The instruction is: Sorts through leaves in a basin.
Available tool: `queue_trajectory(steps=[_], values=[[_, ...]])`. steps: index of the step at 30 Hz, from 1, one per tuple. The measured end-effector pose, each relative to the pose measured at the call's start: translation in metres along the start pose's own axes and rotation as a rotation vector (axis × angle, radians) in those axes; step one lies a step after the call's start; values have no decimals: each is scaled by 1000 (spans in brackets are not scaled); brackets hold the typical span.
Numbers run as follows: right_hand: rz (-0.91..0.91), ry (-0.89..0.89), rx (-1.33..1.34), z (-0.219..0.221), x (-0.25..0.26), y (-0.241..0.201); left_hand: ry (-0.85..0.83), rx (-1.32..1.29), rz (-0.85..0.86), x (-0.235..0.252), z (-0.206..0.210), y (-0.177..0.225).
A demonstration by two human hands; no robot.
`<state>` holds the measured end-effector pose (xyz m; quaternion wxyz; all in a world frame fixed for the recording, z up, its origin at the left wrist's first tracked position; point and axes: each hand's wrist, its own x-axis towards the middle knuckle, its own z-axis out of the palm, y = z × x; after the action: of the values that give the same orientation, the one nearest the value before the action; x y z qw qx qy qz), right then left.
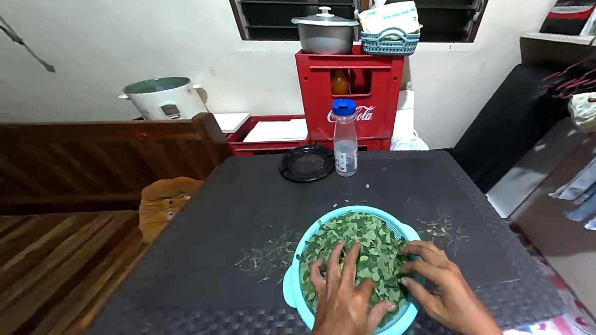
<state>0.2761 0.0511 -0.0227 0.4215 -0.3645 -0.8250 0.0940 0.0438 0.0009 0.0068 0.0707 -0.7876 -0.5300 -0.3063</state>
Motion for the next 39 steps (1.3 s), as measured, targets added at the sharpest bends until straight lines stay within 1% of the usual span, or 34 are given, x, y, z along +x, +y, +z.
queue_trajectory(steps=[2,6,9,11,12,16,22,24,26,28,31,34,39], values=[[3,6,-10,2,0,0,-10,99,-17,2,5,7],[-51,-23,-95,3,5,-5,-89,116,-100,4,1,14],[-114,-144,-161,0,15,-20,-49,126,-118,2,1,12],[-122,-242,-228,0,21,-26,-50,122,-146,1,-2,11],[-115,-263,-259,1,23,-26,-60,113,-161,1,-5,10],[-86,-209,-313,4,24,-14,-63,56,-185,-1,-12,3],[-71,-225,-295,1,23,-7,0,-52,-180,-4,-11,-7],[-69,-222,-238,1,25,-4,28,-89,-185,-3,-11,-7],[-65,-211,-108,-2,27,-3,27,-158,-195,-2,-14,-6],[-65,-200,1,-5,30,-7,11,-246,-208,-1,-18,-4],[-76,-156,69,-6,35,-16,-19,-372,-234,1,-26,1],[-104,-116,60,-1,40,-27,-32,-454,-259,3,-29,4],[-151,-31,48,10,40,-41,27,-594,-296,3,-15,-9]])
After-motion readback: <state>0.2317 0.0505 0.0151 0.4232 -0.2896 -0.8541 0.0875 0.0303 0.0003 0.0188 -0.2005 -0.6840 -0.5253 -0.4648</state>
